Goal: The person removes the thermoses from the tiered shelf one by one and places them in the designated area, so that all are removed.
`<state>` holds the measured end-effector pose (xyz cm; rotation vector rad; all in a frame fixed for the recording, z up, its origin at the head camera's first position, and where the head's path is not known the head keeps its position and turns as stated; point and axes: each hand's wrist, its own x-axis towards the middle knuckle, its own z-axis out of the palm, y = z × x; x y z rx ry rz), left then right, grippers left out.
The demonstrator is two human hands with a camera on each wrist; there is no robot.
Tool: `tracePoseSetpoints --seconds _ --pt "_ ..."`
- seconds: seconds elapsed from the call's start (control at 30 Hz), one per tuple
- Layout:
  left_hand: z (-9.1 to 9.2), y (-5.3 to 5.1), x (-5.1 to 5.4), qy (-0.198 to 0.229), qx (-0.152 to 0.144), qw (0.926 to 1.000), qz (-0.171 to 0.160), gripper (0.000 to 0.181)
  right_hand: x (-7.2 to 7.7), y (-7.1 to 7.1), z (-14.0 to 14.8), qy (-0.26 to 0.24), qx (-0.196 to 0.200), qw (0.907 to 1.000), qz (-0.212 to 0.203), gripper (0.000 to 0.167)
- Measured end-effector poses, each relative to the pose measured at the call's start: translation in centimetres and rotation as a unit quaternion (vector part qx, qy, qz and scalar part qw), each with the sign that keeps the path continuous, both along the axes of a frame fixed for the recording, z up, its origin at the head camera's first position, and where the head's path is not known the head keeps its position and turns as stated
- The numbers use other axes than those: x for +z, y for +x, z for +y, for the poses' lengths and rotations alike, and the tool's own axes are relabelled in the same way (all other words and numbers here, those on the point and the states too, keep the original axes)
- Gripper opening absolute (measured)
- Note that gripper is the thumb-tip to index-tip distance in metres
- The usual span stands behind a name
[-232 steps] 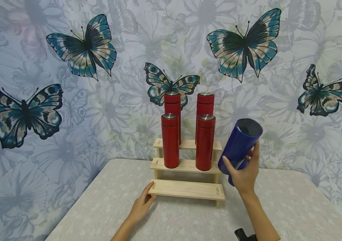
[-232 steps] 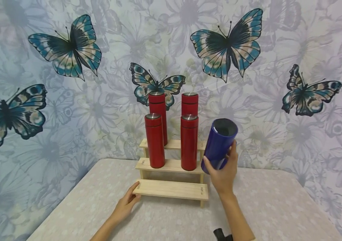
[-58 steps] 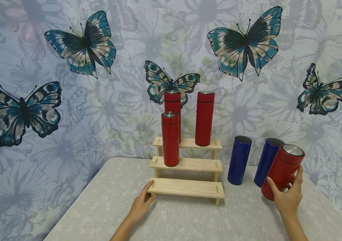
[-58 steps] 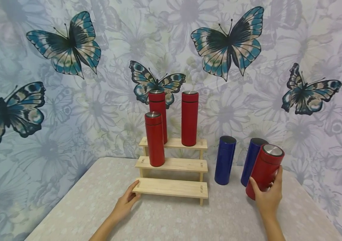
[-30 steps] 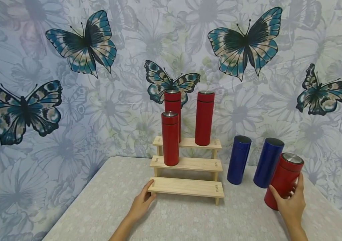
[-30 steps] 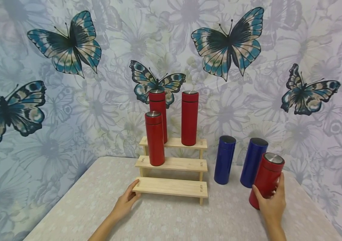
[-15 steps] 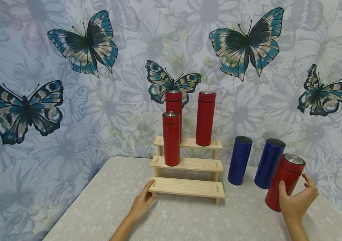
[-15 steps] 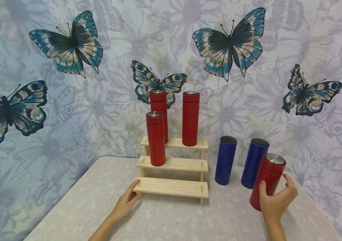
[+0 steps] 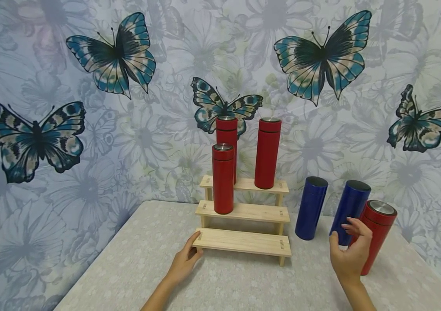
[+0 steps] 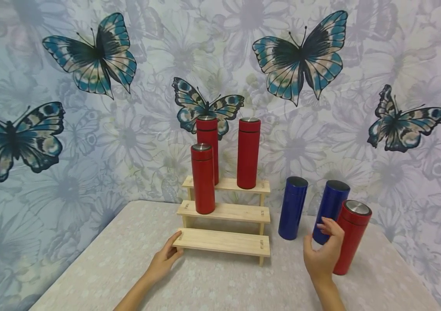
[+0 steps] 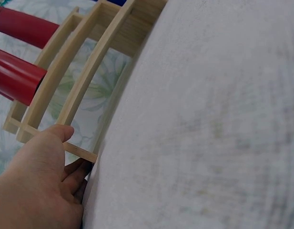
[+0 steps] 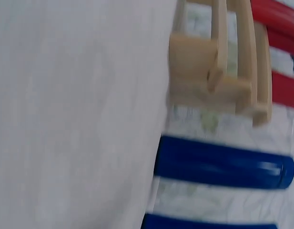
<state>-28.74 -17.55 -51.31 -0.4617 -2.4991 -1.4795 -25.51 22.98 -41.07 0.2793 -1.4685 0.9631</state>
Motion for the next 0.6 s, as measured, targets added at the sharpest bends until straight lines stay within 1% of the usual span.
tracePoseSetpoints --seconds 0.13,0.2,0.3,0.4,0.5,0.6 --pt "0.0 0.0 0.0 -0.004 0.002 1.0 0.002 0.058 -1.3 -1.2 -1.3 0.057 0.04 0.9969 -0.037 0.049" --pt "0.0 0.1 0.0 -0.004 0.0 1.0 0.0 0.058 -1.4 -1.8 -2.2 0.08 0.058 0.9939 -0.049 0.05" --pt "0.0 0.2 0.1 0.0 -0.005 1.0 -0.002 0.058 -1.2 -2.5 -3.7 0.111 0.083 0.9886 -0.06 0.052" --pt "-0.1 0.3 0.3 0.003 -0.007 1.0 0.001 0.058 -0.5 -3.1 -5.2 0.119 0.107 0.985 -0.064 0.053" --pt "0.0 0.4 0.6 -0.002 -0.004 1.0 0.004 0.058 -0.1 -3.8 -6.5 0.11 0.122 0.9831 -0.081 0.053" --pt "0.2 1.0 1.3 0.003 -0.004 1.0 0.007 0.058 0.0 -4.8 -7.7 0.101 0.135 0.9804 -0.103 0.054"
